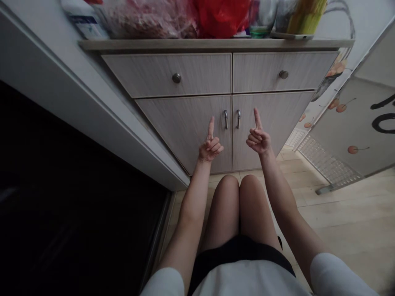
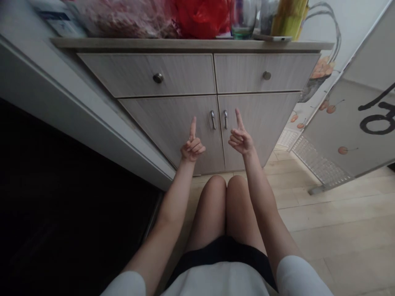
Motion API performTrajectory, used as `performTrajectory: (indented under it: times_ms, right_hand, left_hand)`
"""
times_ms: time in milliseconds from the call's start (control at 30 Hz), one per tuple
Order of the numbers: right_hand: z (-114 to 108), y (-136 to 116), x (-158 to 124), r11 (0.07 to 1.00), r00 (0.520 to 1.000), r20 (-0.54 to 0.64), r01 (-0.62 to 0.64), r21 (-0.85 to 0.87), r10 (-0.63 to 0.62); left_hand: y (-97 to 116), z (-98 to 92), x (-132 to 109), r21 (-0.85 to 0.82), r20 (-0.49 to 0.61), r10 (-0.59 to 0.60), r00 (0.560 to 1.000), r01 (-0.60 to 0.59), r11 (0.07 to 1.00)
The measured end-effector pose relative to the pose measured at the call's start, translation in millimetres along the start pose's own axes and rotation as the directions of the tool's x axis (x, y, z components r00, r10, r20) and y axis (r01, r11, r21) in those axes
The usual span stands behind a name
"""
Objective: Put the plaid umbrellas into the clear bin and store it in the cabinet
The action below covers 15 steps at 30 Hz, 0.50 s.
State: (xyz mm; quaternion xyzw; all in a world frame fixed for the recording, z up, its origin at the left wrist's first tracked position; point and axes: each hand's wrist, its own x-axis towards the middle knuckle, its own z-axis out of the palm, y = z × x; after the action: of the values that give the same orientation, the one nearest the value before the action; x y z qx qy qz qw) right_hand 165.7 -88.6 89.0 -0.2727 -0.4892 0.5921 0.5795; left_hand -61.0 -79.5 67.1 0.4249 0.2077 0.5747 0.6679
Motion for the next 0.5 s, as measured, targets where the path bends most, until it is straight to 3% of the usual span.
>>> performTrajectory:
  times_ms: [100, 267, 500]
  right_hand:
    - [4, 20, 12, 0.997, 0.997, -0.076, 0.033, 0.069, -0.028]
    - [3, 53, 20, 0.993, 0.993, -0.116, 0.025, 0.118, -0.011]
    - [-3, 67, 19, 0.971, 0.999, -0.048, 0.027, 0.239, -0.016]
  left_hand:
    - [-15, 6.0, 12, -0.027, -0.089, 0.052, 0.995, -0.054, 0.998]
    - [-43, 2.8, 22, -0.083, -0.129, 0.107, 0.986, -0.118, 0.989]
    - [-59, -0.3, 23, -0.112, -0.156, 0.071, 0.985, -0.089, 0.99]
